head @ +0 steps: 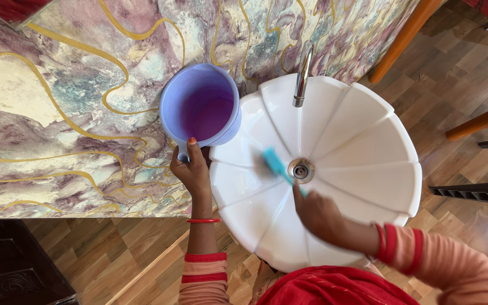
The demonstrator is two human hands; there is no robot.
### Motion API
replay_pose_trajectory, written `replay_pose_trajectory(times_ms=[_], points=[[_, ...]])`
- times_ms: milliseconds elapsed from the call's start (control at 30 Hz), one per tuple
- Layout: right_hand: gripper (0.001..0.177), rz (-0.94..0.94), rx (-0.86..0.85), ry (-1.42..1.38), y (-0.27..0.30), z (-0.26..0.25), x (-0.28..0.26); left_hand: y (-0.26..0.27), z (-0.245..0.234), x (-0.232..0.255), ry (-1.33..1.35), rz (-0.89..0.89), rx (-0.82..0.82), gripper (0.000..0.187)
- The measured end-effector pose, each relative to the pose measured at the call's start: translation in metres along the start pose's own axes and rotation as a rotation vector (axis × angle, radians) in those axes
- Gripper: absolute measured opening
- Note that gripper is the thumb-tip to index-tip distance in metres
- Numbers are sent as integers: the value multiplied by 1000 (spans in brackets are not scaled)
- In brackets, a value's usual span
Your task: The person cleans a white, flower-shaped sink using a blue brush and rinsing with water from a purple mug.
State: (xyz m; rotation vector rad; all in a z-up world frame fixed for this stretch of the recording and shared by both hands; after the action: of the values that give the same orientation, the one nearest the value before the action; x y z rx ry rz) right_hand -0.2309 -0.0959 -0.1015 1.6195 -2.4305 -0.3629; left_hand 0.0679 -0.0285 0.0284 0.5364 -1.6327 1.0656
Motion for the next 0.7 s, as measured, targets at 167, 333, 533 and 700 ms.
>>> replay_pose_trajectory(times_ms=[167, 333, 533, 700], points=[[64, 52, 169, -28, 0, -24, -7, 1, -1, -4, 2, 12, 11, 41], [55, 283, 186, 13, -20, -50, 31, 2, -3, -1, -45, 46, 0, 42], [61, 99, -33, -37, 11, -17, -8, 2, -2, 4, 6, 37, -2, 44], [68, 265, 67, -42, -22, -43, 42, 6, 1, 2, -48, 67, -4, 46]])
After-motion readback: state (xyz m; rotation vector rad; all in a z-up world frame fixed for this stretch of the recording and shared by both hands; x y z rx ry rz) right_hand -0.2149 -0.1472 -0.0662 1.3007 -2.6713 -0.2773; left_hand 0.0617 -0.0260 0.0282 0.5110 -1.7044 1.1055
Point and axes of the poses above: each hand's wrist, its own y-axis away from the middle knuckle, its own z-axis out of the palm, x = y × z, the point moved 8 cm from there along -y, towards the middle knuckle, and after that the axes turned 10 degrees about -x, right-handed, at the moved point
